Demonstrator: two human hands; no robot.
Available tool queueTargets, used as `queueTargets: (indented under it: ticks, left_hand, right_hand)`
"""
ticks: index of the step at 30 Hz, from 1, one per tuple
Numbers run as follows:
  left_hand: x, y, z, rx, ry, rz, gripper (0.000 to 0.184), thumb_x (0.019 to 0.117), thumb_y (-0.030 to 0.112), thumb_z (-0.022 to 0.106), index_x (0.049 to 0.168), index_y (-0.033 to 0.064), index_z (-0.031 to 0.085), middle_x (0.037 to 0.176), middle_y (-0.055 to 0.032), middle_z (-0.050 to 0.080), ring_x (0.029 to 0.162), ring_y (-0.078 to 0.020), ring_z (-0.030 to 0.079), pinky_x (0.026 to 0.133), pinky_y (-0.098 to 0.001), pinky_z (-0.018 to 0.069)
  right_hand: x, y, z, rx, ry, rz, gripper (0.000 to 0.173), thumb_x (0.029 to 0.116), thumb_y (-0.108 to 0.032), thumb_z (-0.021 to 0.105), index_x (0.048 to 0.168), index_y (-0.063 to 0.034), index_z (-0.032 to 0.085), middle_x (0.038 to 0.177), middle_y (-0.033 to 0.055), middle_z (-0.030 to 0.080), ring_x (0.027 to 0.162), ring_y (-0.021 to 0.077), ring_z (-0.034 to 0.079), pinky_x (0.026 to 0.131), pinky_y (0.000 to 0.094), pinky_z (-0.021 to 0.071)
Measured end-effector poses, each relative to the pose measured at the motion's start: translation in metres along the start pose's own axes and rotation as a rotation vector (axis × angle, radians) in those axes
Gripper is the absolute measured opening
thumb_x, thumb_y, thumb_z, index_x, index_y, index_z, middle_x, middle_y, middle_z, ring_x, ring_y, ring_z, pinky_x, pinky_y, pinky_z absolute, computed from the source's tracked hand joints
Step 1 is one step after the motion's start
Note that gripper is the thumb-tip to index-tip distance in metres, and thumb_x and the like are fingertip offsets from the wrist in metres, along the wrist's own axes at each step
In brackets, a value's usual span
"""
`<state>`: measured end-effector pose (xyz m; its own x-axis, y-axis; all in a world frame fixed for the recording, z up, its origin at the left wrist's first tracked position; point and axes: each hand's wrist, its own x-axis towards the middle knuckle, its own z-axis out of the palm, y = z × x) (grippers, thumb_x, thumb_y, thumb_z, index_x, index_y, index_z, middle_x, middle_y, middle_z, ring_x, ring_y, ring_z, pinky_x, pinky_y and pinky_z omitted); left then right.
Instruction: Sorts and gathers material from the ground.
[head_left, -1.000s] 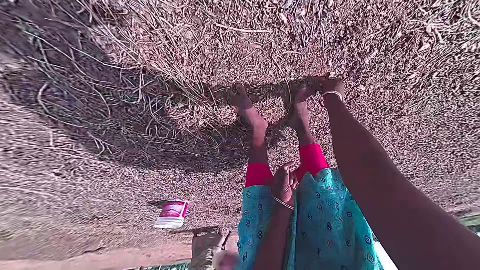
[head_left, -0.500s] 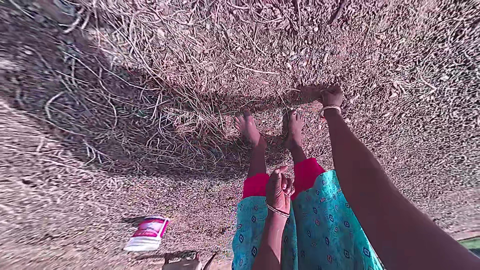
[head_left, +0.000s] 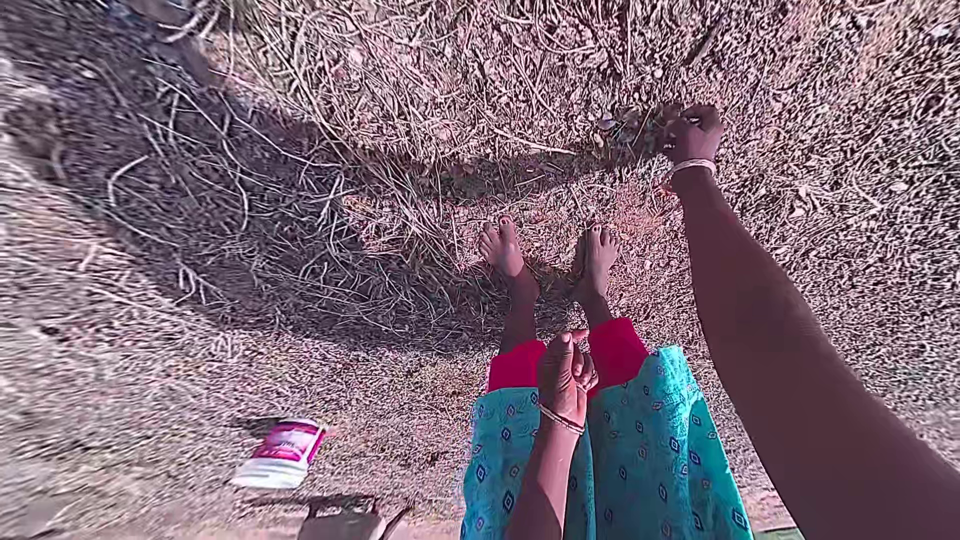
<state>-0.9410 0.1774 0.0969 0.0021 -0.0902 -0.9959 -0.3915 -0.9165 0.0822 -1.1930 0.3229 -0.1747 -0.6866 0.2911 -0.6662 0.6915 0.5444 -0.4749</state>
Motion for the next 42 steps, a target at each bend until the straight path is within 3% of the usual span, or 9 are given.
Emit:
queueTargets:
  ticks: [2,7,13,19,24,30,34,39,42]
  left_hand:
    - [-0.001,0.001,0.0,-0.006,-0.01,-0.006,0.041,0.1106,0.011,0.031,0.097,0.0061,0.069,0.05,0.0106,0.043,0.039,-0.0002,0.041,0.041,-0.0155,0.0379]
    - [0.0,0.001,-0.004,-0.037,-0.046,-0.02,0.04,0.1104,0.011,0.032,0.097,0.0042,0.069,0.05,0.0094,0.044,0.04,-0.0004,0.042,0.041,-0.0156,0.0394]
    - [0.0,0.003,-0.006,-0.046,-0.054,-0.014,0.039,0.1099,0.011,0.034,0.097,0.0044,0.07,0.051,0.0094,0.044,0.04,-0.0009,0.042,0.042,-0.016,0.0398]
    - [0.002,0.005,-0.005,-0.077,-0.052,-0.024,0.037,0.1101,0.011,0.036,0.096,0.004,0.07,0.05,0.0091,0.044,0.04,-0.0008,0.042,0.041,-0.0156,0.0395]
    - [0.001,0.003,-0.009,-0.103,-0.088,-0.031,0.036,0.109,0.008,0.037,0.096,0.0032,0.07,0.05,0.0091,0.045,0.04,-0.0005,0.043,0.041,-0.0157,0.0393]
    - [0.001,0.003,-0.016,-0.134,-0.101,-0.052,0.032,0.1085,0.009,0.04,0.098,0.0018,0.069,0.05,0.0093,0.043,0.04,-0.0002,0.042,0.041,-0.0151,0.038]
    - [-0.001,0.01,-0.017,-0.17,-0.142,-0.029,0.032,0.1085,0.011,0.041,0.098,0.0024,0.07,0.05,0.0092,0.044,0.04,0.0002,0.042,0.041,-0.0149,0.0378]
    - [-0.002,0.021,-0.037,-0.164,-0.171,0.014,0.032,0.1093,0.014,0.04,0.1,0.0016,0.069,0.051,0.0093,0.044,0.041,0.0001,0.042,0.041,-0.0153,0.0384]
    - [-0.013,0.033,-0.059,-0.099,-0.154,0.046,0.04,0.1124,0.019,0.033,0.106,-0.0002,0.067,0.056,0.0068,0.049,0.046,-0.0027,0.051,0.047,-0.0176,0.0479]
  right_hand:
    - [0.002,-0.015,0.005,0.01,-0.05,-0.042,0.019,0.0921,-0.006,0.063,0.111,-0.0012,0.064,0.093,0.0089,0.065,0.075,0.0149,0.062,0.068,0.0348,0.0541]
    - [0.024,-0.072,0.01,-0.739,-0.124,-0.301,0.038,0.0934,-0.014,0.057,0.128,-0.0141,0.071,0.136,0.0172,0.065,0.131,0.031,0.06,0.113,0.0482,0.042]
    - [0.029,-0.074,0.011,-0.94,-0.372,-0.393,0.036,0.0985,-0.017,0.053,0.129,-0.003,0.067,0.137,0.0298,0.06,0.132,0.0499,0.055,0.108,0.0699,0.0392]
    - [-0.013,-0.026,0.008,-0.288,-0.217,-0.102,0.038,0.0995,-0.032,0.066,0.116,0.0016,0.064,0.093,0.0097,0.066,0.072,0.0144,0.062,0.072,0.0364,0.0546]
    - [-0.051,-0.026,0.044,-0.568,-0.292,-0.183,0.04,0.1055,-0.033,0.053,0.119,0.0022,0.068,0.118,0.026,0.069,0.112,0.0397,0.065,0.1,0.0603,0.0445]
    - [-0.08,-0.048,0.083,-0.99,-0.313,-0.135,0.059,0.107,-0.021,0.043,0.161,-0.0078,0.024,0.125,0.0369,0.063,0.118,0.0574,0.061,0.091,0.0722,0.0478]
    - [-0.066,-0.042,0.077,-0.881,-0.418,-0.181,0.048,0.1063,-0.022,0.054,0.147,0.0004,0.044,0.128,0.0402,0.06,0.12,0.061,0.057,0.097,0.0759,0.0423]
    - [-0.102,-0.051,0.057,-0.521,-0.474,-0.105,0.038,0.1084,-0.027,0.054,0.13,0.0042,0.055,0.092,0.021,0.061,0.073,0.0287,0.057,0.071,0.0488,0.0492]
    - [-0.179,-0.066,0.034,-0.257,-0.579,-0.036,0.031,0.1109,-0.015,0.039,0.13,0.0077,0.05,0.092,0.0089,0.058,0.072,0.0113,0.057,0.069,0.0297,0.0526]
